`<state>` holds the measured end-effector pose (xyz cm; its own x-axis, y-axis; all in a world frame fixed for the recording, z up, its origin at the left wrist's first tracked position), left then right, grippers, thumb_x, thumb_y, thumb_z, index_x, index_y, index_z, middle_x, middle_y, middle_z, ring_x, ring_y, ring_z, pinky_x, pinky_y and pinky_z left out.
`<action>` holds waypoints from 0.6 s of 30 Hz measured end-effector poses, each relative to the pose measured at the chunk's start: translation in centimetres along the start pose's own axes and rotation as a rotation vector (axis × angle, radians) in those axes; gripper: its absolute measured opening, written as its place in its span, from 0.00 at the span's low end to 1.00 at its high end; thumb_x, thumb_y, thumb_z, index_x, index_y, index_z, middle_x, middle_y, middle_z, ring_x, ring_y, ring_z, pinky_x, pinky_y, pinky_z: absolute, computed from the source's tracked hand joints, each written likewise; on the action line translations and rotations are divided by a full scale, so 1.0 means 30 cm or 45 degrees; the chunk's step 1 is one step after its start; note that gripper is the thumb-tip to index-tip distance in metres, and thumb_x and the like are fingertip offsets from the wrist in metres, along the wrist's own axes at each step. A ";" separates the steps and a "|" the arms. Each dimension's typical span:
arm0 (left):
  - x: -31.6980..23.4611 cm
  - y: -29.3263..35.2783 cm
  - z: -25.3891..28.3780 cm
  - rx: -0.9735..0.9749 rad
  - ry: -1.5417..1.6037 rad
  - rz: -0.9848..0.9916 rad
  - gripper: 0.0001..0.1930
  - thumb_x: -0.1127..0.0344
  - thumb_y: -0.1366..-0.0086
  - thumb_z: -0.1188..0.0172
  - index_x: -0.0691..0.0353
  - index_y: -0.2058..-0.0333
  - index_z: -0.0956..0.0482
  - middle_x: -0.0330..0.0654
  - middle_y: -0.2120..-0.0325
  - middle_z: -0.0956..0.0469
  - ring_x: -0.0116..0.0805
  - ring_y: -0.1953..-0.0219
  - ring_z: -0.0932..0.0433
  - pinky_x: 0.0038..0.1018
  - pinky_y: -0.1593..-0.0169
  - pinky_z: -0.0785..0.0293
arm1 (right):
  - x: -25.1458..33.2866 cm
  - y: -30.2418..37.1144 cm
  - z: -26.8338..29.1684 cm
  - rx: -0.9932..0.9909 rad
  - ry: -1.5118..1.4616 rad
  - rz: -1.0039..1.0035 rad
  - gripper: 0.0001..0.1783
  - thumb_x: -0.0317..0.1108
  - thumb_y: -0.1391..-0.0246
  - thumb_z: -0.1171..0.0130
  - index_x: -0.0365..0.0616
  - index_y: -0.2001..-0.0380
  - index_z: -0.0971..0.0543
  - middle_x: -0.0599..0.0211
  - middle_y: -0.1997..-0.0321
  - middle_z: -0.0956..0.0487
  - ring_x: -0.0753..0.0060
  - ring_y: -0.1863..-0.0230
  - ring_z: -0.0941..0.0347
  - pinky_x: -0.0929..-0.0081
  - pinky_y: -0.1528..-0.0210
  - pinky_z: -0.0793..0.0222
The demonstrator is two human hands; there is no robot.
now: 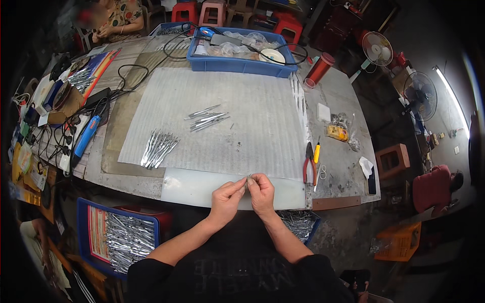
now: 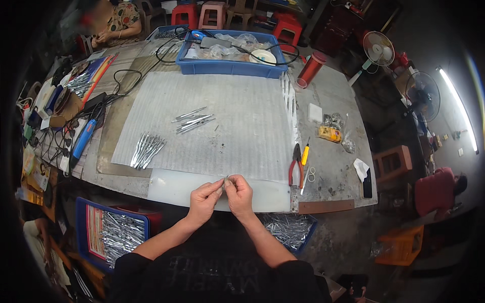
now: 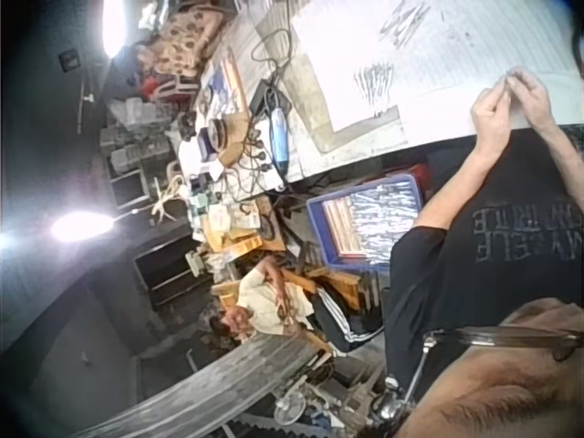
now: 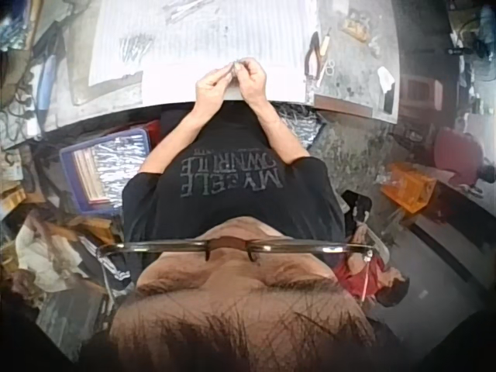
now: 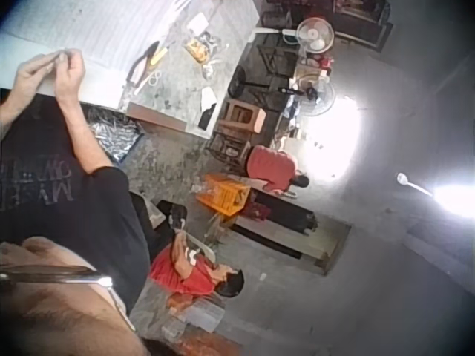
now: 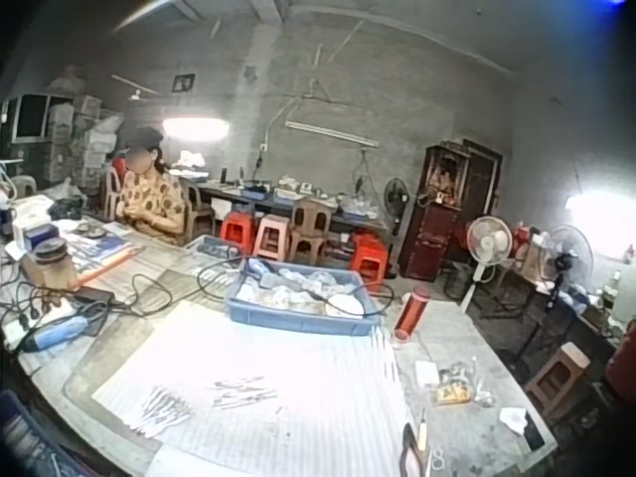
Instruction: The person puts on eyeglasses, then repeatedly picks up metal pieces and small metal fittings from the workbench and assembles them together by hand.
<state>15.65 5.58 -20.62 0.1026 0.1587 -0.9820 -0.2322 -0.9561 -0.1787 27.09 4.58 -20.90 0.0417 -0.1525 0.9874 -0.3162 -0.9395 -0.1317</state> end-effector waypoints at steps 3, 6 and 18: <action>-0.022 -0.001 -0.007 0.019 -0.028 -0.142 0.13 0.77 0.44 0.49 0.63 0.58 0.26 0.34 0.81 0.33 0.19 0.78 0.37 0.14 0.76 0.40 | 0.014 0.006 0.006 -0.023 0.083 0.073 0.05 0.27 0.50 0.50 0.37 0.75 0.31 0.76 0.80 0.32 0.89 0.77 0.40 0.88 0.76 0.41; -0.018 0.000 -0.012 0.010 0.053 0.049 0.13 0.77 0.44 0.49 0.64 0.58 0.26 0.34 0.80 0.33 0.19 0.78 0.37 0.15 0.75 0.39 | 0.015 0.006 0.012 -0.034 0.111 0.079 0.05 0.28 0.50 0.50 0.36 0.75 0.30 0.75 0.80 0.32 0.88 0.77 0.40 0.88 0.76 0.41; -0.030 -0.004 -0.016 0.079 -0.088 -0.112 0.13 0.78 0.44 0.49 0.64 0.59 0.26 0.35 0.80 0.32 0.20 0.78 0.37 0.15 0.75 0.40 | 0.022 0.019 0.027 -0.010 0.031 0.061 0.05 0.27 0.50 0.50 0.37 0.75 0.31 0.76 0.80 0.32 0.88 0.77 0.40 0.88 0.76 0.42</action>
<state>16.05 5.43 -19.70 0.0585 0.2597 -0.9639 -0.2849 -0.9211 -0.2654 27.70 3.69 -20.40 0.0034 -0.1896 0.9818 -0.3249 -0.9288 -0.1783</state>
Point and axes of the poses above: each hand's wrist, its own y-axis away from the middle knuckle, its own z-axis out of the back of the hand, x = y × z, the point moved 4 cm from there along -y, towards the middle knuckle
